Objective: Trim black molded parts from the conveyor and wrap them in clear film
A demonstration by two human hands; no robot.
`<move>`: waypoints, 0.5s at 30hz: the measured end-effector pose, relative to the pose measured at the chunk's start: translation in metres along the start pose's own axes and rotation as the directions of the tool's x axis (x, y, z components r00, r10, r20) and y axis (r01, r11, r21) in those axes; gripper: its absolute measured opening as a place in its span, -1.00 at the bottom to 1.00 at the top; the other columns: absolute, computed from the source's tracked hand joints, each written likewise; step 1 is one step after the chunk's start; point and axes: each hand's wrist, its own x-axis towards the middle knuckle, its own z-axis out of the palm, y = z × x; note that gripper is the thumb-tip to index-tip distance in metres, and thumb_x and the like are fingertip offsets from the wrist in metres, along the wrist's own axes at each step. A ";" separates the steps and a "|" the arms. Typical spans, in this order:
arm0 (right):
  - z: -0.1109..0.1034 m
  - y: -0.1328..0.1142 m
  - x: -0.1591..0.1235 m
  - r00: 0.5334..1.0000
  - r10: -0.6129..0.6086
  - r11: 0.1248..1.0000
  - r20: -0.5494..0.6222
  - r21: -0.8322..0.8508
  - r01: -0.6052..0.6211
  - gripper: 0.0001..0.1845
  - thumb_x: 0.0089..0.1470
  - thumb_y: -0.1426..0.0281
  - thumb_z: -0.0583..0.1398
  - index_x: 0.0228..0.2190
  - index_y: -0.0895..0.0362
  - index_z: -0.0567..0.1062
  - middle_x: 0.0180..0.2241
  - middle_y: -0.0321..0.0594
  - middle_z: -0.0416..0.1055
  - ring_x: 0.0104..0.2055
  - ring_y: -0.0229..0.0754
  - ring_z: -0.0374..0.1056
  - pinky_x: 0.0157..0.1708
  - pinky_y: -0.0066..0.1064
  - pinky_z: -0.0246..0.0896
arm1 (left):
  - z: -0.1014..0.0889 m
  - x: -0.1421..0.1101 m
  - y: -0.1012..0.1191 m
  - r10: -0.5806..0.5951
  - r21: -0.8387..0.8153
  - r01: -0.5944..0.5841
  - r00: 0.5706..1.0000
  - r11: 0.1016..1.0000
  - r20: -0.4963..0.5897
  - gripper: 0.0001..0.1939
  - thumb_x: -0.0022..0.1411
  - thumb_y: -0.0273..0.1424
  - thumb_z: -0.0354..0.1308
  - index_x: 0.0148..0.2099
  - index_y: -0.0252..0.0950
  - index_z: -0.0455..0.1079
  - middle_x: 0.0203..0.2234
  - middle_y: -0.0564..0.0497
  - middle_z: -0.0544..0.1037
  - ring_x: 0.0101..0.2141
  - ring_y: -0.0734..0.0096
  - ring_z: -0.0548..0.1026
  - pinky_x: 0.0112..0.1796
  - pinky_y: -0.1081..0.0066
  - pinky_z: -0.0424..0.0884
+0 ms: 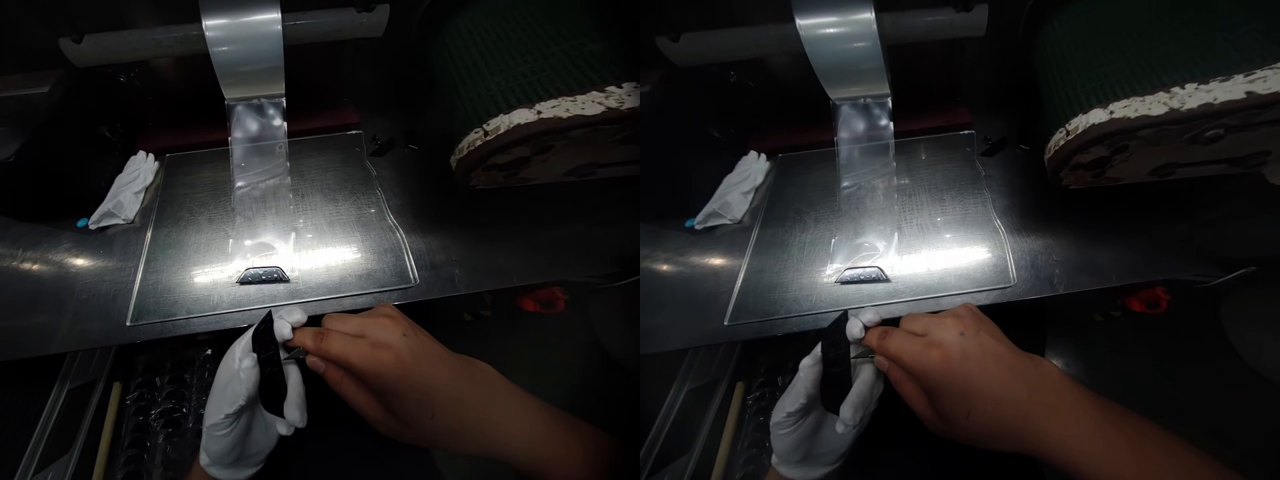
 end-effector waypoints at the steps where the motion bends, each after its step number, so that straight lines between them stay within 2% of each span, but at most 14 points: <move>1: 0.001 -0.001 0.000 1.000 0.001 1.000 -0.003 -0.008 -0.001 -0.66 0.48 0.38 0.07 0.18 0.07 0.46 -0.19 -0.31 0.55 -0.30 -0.29 0.44 -0.33 -0.39 0.22 | 0.000 0.000 0.000 -0.003 0.014 0.003 1.000 1.000 -0.007 -0.59 0.50 -0.12 -0.01 0.15 -0.21 0.48 -0.67 0.14 0.34 -0.70 0.60 0.14 -0.62 0.55 0.09; 4: 0.003 -0.002 0.001 1.000 0.006 1.000 0.003 -0.029 -0.006 -0.70 0.48 0.37 0.08 0.13 0.05 0.48 -0.21 -0.35 0.53 -0.36 -0.31 0.38 -0.38 -0.39 0.15 | 0.000 -0.002 0.002 -0.021 0.054 0.022 0.999 0.998 -0.025 -0.59 0.49 -0.12 -0.01 0.14 -0.22 0.49 -0.69 0.13 0.33 -0.71 0.58 0.17 -0.64 0.54 0.07; 8: 0.001 0.000 0.000 0.997 0.026 1.000 0.071 -0.018 -0.024 -0.75 0.49 0.36 0.06 0.03 0.03 0.50 -0.29 -0.37 0.50 -0.39 -0.30 0.35 -0.40 -0.40 0.12 | -0.003 -0.006 0.002 -0.064 0.069 0.067 0.997 0.995 -0.039 -0.62 0.49 -0.11 0.01 0.11 -0.21 0.48 -0.68 0.09 0.41 -0.71 0.60 0.20 -0.62 0.54 0.07; 15: 0.000 0.001 -0.001 0.987 0.050 0.999 0.153 0.001 -0.051 -0.68 0.48 0.35 0.05 0.15 -0.02 0.47 -0.22 -0.31 0.55 -0.29 -0.26 0.45 -0.25 -0.39 0.25 | -0.005 -0.005 0.000 -0.110 0.031 0.112 0.991 0.993 -0.072 -0.56 0.46 -0.08 0.08 0.17 -0.25 0.46 -0.64 0.02 0.49 -0.66 0.59 0.29 -0.59 0.59 0.12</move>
